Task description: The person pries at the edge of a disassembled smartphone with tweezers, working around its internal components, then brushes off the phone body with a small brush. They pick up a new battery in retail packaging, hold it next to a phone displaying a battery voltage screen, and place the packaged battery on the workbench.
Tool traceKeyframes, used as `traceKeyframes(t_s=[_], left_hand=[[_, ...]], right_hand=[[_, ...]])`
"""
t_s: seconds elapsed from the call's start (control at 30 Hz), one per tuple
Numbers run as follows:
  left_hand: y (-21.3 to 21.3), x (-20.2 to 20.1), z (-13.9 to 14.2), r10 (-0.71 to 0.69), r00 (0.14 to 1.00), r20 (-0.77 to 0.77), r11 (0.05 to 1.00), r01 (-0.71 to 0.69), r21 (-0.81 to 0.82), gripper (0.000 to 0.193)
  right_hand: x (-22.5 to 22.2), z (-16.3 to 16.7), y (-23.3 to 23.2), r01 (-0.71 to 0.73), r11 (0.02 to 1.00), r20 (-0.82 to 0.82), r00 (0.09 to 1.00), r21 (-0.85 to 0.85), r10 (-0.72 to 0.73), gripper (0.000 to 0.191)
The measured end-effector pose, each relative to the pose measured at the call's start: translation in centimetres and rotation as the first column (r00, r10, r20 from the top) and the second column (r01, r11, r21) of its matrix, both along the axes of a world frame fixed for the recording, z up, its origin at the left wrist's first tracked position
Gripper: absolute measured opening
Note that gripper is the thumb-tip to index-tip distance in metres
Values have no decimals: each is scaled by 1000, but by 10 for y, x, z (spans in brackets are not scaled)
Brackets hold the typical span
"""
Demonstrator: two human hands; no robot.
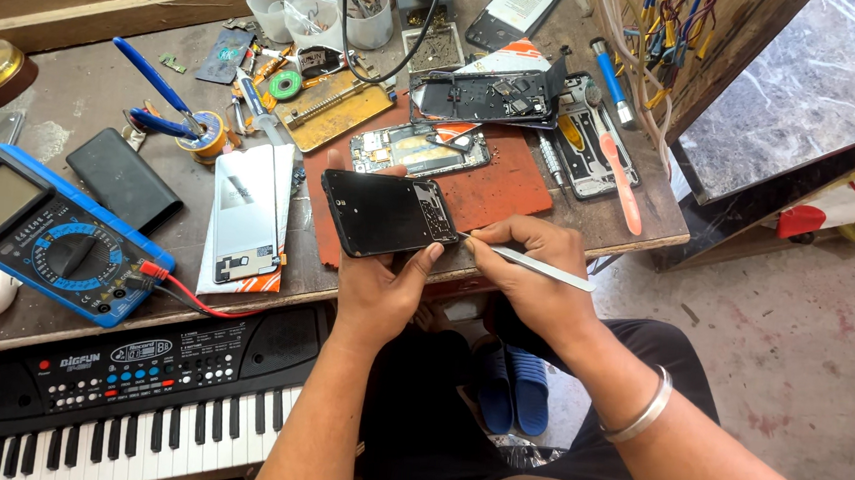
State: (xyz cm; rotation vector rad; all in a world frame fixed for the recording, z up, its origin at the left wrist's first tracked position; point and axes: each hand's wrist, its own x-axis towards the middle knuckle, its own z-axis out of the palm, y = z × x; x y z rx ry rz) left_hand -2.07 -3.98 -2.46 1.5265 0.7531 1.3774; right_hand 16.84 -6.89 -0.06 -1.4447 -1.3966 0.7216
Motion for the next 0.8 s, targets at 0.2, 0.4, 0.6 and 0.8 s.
traceKeyframes(t_s=[0.2,0.4,0.6,0.8], left_hand=[[2,-1,2,-17,1000,0,1000,17,9,68],[5,1,3,-64,996,61,997,66,-36,73],[7,-1,0,-45,997,57,999,46,-7,85],[7,-1,-4,-51,988,144,998,56,-34,101]], right_hand=[[-4,0,4,-23,999,96,995,32,20,15],[-2,-1,7,9,1000,-3,1000,-25,-9,17],[0,-1,14,-55,998,-10,998,13,55,19],[0,2,14,-51,997,131,990,-61,59,19]])
